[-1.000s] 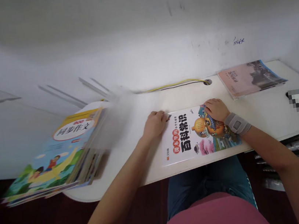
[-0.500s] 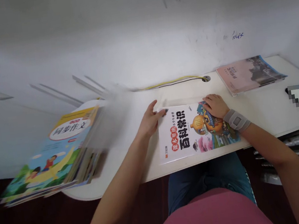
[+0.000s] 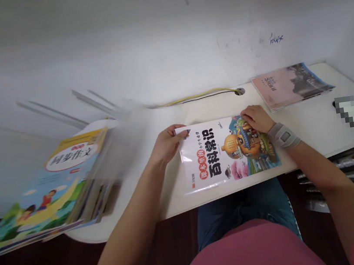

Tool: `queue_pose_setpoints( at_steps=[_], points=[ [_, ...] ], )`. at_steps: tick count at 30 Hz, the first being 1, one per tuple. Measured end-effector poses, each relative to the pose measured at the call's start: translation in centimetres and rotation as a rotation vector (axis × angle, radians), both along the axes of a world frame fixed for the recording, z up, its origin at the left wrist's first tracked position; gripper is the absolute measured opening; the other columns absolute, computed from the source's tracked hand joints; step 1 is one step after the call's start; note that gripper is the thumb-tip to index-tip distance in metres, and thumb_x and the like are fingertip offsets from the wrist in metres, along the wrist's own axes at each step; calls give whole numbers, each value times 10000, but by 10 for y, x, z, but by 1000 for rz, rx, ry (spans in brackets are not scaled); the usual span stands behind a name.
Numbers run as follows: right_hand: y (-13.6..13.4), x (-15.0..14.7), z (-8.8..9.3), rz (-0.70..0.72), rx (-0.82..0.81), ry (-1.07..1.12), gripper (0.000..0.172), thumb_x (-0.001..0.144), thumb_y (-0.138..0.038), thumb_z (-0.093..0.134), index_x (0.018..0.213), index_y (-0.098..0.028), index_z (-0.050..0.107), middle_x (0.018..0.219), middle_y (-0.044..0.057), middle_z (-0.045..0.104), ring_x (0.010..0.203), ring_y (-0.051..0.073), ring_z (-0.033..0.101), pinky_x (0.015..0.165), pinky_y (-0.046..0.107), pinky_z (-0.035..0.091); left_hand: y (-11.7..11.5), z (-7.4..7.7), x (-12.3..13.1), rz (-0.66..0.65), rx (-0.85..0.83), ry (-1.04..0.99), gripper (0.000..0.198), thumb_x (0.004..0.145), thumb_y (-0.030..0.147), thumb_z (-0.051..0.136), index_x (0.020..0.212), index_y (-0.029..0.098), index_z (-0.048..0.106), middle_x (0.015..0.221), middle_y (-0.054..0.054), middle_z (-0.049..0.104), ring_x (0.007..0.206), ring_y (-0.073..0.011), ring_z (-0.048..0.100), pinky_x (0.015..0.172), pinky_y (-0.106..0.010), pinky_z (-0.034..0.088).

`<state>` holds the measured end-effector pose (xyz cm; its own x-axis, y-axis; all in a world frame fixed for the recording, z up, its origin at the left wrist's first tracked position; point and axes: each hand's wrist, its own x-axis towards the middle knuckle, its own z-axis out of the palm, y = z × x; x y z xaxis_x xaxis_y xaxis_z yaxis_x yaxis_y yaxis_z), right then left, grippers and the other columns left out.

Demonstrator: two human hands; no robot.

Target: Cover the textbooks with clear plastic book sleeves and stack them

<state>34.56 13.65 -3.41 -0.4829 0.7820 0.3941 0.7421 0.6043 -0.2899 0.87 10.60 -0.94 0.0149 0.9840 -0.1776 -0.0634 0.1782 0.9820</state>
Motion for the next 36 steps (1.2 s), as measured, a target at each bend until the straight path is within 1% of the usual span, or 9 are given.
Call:
queue_pose_setpoints(
  at_steps=[5, 10, 14, 17, 22, 25, 28, 32, 36],
  points=[
    [-1, 20, 17, 80, -88, 88, 287, 911, -351, 431, 811, -176, 635, 768, 68, 651, 732, 187, 570, 702, 313, 418, -3, 0, -8, 48, 37, 199, 350, 535, 381, 814, 751, 134, 693, 646, -35, 683, 530, -91, 532, 490, -204, 356],
    [-6, 40, 18, -76, -234, 306, 361, 840, -496, 517, 680, -185, 608, 628, 12, 608, 594, 142, 512, 578, 272, 386, -9, -1, -8, 63, -1, 128, 335, 519, 387, 814, 701, 133, 692, 661, -42, 695, 569, -111, 571, 586, -243, 440],
    [-9, 43, 13, -136, -306, 526, 412, 798, -585, 516, 663, -198, 554, 594, -19, 556, 583, 129, 504, 579, 262, 420, -6, -2, -4, 64, -80, -26, 343, 478, 365, 819, 660, 131, 648, 603, -19, 657, 545, -116, 573, 601, -266, 471],
    [-9, 39, 11, -268, -318, 426, 428, 876, -558, 377, 712, -197, 539, 632, -12, 565, 594, 128, 524, 583, 259, 440, 0, -5, -1, 103, -120, 37, 334, 491, 374, 783, 657, 137, 616, 591, -16, 640, 542, -132, 576, 599, -288, 479],
    [0, 26, 9, -507, -300, 134, 426, 932, -416, 316, 652, -182, 536, 639, 45, 597, 630, 165, 549, 612, 284, 417, 14, -9, 4, 190, -32, 550, 267, 623, 355, 681, 806, 166, 638, 680, -33, 682, 622, -171, 606, 608, -286, 453],
    [7, 18, 4, -566, -308, -9, 377, 917, -350, 373, 666, -166, 585, 762, 111, 667, 751, 204, 590, 693, 307, 412, 17, -7, 7, 86, -51, 1035, 297, 715, 417, 608, 908, 197, 657, 851, -85, 717, 840, -257, 647, 710, -342, 469],
    [9, 14, -1, -598, -336, -145, 350, 913, -317, 388, 745, -144, 642, 860, 154, 697, 814, 229, 616, 729, 319, 410, 15, -4, 13, -17, -78, 1349, 359, 779, 485, 546, 974, 207, 664, 1019, -144, 684, 972, -329, 616, 771, -413, 468],
    [4, 7, 2, -633, -338, -279, 366, 925, -328, 378, 861, -124, 675, 920, 179, 699, 867, 256, 635, 746, 335, 419, 10, -3, 26, -90, 231, 1541, 360, 841, 328, 497, 1145, 177, 615, 1249, -181, 561, 1138, -342, 520, 886, -443, 431],
    [-10, -7, 11, -657, -237, -349, 345, 944, -267, 354, 1108, -105, 610, 1075, 209, 654, 999, 282, 604, 805, 365, 416, 10, -7, 38, -251, 301, 1512, 320, 867, 176, 390, 1049, 182, 653, 1117, -138, 625, 1022, -275, 577, 856, -389, 435]
  ],
)
